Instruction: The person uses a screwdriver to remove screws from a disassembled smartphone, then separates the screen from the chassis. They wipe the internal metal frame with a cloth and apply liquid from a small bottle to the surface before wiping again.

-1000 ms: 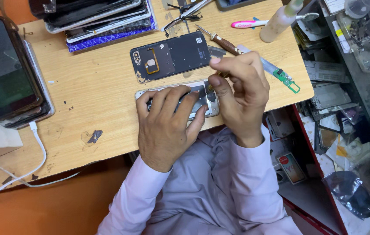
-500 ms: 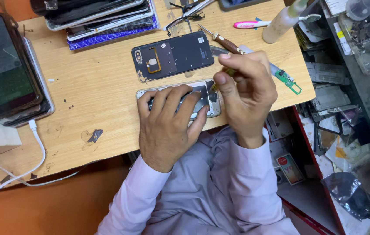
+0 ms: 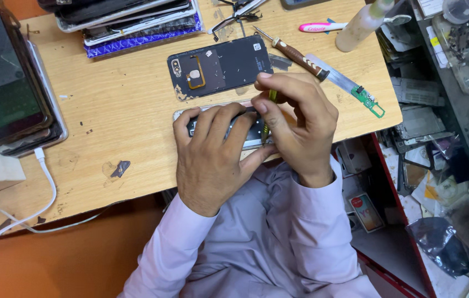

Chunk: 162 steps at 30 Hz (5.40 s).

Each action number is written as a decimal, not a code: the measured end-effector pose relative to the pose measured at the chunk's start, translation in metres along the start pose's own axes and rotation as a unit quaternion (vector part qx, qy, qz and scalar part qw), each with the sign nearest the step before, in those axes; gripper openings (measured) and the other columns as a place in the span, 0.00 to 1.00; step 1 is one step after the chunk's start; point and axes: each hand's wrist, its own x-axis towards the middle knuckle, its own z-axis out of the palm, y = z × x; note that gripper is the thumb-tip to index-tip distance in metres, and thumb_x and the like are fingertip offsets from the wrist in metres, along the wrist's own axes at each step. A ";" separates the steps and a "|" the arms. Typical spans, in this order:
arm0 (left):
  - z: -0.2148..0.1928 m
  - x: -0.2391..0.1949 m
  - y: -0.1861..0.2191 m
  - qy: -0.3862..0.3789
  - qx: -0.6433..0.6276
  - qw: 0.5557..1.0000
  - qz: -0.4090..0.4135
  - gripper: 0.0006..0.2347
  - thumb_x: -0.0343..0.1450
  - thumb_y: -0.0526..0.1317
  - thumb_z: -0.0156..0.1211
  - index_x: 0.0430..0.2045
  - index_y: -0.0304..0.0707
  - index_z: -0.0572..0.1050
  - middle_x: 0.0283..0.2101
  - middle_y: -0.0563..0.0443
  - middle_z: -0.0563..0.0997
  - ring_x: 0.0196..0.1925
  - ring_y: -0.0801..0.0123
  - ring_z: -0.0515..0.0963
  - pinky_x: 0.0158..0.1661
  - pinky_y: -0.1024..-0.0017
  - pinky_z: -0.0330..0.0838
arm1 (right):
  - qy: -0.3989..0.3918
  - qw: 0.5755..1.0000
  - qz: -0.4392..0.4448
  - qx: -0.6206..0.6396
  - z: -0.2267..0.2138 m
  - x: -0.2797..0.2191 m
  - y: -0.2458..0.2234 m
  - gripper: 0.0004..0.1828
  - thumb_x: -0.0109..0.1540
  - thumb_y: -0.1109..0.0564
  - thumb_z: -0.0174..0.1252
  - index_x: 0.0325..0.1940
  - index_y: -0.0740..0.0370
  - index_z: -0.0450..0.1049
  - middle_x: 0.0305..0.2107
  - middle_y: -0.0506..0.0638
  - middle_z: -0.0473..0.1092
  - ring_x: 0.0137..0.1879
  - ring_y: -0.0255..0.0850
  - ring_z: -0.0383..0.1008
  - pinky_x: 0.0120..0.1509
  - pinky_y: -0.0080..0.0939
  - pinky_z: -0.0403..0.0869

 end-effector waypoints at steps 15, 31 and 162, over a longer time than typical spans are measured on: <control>0.000 0.000 -0.001 -0.007 -0.009 1.000 0.001 0.23 0.65 0.54 0.74 0.46 0.39 0.77 0.52 0.50 0.77 0.55 0.62 0.75 0.60 0.52 0.59 | 0.105 0.991 0.028 0.083 0.003 -0.014 0.022 0.15 0.80 0.68 0.56 0.69 0.67 0.62 0.55 0.59 0.70 0.52 0.46 0.84 0.58 0.41 0.82; 0.000 0.001 -0.001 -0.008 -0.005 1.000 0.002 0.22 0.65 0.53 0.74 0.46 0.39 0.77 0.52 0.51 0.77 0.55 0.62 0.75 0.60 0.52 0.59 | 0.090 0.994 0.016 0.059 0.003 -0.010 0.019 0.13 0.79 0.67 0.57 0.66 0.67 0.64 0.55 0.57 0.70 0.52 0.44 0.84 0.56 0.36 0.84; -0.006 0.005 0.009 0.024 -0.044 0.999 0.020 0.12 0.69 0.45 0.70 0.42 0.43 0.79 0.46 0.55 0.80 0.53 0.65 0.78 0.64 0.49 0.58 | 0.087 0.975 0.045 0.202 -0.022 -0.023 0.019 0.29 0.74 0.73 0.61 0.75 0.63 0.57 0.51 0.53 0.68 0.52 0.37 0.75 0.61 0.45 0.85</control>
